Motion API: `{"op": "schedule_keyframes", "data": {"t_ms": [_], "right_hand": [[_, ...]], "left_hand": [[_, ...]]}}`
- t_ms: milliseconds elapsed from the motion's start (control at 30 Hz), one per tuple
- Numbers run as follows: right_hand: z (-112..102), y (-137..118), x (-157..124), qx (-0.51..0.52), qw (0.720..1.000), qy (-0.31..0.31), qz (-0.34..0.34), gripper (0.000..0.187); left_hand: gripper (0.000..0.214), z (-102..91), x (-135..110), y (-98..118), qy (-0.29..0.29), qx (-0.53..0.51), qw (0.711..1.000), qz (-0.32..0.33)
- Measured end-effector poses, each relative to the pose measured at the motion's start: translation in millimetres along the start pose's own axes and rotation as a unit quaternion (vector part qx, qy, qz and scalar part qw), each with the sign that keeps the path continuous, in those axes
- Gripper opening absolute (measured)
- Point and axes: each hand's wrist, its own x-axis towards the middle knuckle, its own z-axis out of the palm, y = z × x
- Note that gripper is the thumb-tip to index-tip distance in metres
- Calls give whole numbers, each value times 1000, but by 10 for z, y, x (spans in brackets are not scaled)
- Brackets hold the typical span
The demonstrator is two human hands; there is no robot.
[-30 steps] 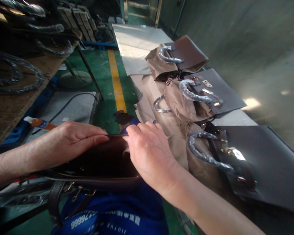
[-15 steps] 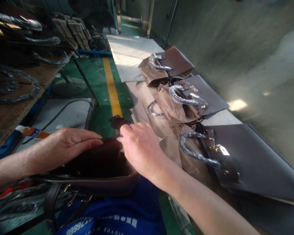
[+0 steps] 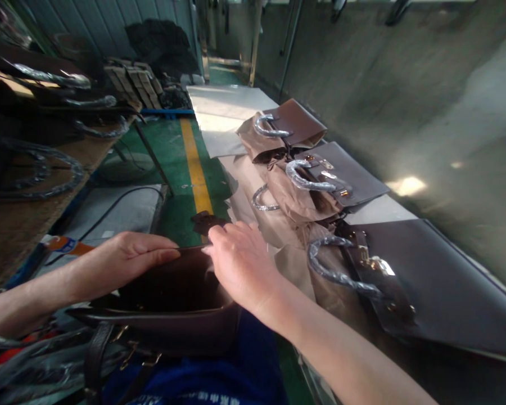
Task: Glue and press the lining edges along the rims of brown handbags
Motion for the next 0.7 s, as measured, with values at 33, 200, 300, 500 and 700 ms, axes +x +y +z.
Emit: {"op": "schedule_keyframes", "data": {"t_ms": [33, 200, 300, 500, 700], "right_hand": [[2, 2, -2, 2, 1000, 2, 4, 8], [22, 18, -12, -7, 1000, 13, 7, 6], [24, 12, -15, -5, 1000, 14, 3, 6], [1, -21, -13, 0, 1000, 9, 6, 8], [-29, -15, 33, -15, 999, -28, 5, 7]], "left_hand": [[34, -4, 0, 12, -2, -4, 1000, 4], [32, -5, -7, 13, 12, -8, 1000, 22], [32, 1, -7, -12, 16, -15, 1000, 14], [32, 4, 15, -25, 19, -6, 1000, 13], [33, 2, 39, -60, 16, -6, 999, 31]]}}
